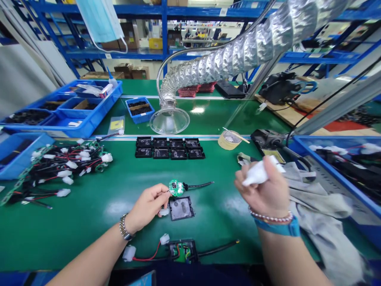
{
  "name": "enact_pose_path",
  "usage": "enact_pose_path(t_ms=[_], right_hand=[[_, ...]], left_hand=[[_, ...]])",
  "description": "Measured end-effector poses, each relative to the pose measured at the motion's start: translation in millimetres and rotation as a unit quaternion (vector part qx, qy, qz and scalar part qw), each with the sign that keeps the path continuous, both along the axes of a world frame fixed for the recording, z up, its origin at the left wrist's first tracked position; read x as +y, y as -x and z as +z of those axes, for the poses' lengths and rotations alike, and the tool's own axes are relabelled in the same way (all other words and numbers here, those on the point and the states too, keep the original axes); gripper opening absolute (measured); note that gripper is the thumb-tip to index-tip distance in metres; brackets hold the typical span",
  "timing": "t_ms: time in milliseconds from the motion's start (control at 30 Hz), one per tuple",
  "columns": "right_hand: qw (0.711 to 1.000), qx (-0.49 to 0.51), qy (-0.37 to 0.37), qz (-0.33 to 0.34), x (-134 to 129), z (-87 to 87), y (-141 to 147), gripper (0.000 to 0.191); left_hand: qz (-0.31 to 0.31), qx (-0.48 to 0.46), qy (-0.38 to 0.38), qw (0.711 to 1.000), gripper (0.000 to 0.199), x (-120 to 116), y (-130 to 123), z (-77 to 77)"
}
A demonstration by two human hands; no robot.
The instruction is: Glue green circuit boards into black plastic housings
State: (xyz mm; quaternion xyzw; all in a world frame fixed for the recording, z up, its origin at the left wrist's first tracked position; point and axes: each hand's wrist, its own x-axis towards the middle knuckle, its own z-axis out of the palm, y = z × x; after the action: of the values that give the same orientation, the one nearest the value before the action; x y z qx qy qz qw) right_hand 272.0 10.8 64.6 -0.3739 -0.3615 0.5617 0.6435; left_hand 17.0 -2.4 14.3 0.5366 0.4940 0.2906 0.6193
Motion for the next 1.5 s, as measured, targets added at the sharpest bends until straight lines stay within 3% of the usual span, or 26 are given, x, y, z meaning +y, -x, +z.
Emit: enact_pose_path(t_ms=[233, 333, 433, 533, 633, 900, 1500], right_hand=[[0.993, 0.019, 0.104, 0.059, -14, -21.2, 43, 0.049], [0.992, -0.016, 0.107, 0.064, -18, -28.3, 50, 0.052], [0.986, -0.152, 0.055, -0.029, -23, -36.1, 51, 0.052], [0.933, -0.354, 0.014, -0.058, -28, -43.5, 48, 0.050], [0.892, -0.446, -0.038, -0.062, -30, -48.4, 45, 0.048], [0.859, -0.501, -0.088, -0.061, -25, -53.0, 45, 0.044], [0.827, -0.531, -0.134, -0.124, -25, -69.8, 41, 0.034]], left_hand=[[-0.025, 0.015, -0.022, 0.999, 0.025, 0, 1, -3.5], [-0.037, 0.028, -0.032, 0.998, 0.023, -1, 2, -4.0], [-0.048, 0.041, -0.045, 0.997, 0.022, -1, 2, -4.2], [-0.054, 0.052, -0.058, 0.995, 0.022, -2, 2, -4.4], [-0.059, 0.057, -0.065, 0.994, 0.023, -2, 3, -5.0], [-0.066, 0.045, -0.059, 0.995, 0.025, -1, 4, -6.4], [-0.069, 0.042, -0.058, 0.995, 0.023, -2, 3, -5.2]])
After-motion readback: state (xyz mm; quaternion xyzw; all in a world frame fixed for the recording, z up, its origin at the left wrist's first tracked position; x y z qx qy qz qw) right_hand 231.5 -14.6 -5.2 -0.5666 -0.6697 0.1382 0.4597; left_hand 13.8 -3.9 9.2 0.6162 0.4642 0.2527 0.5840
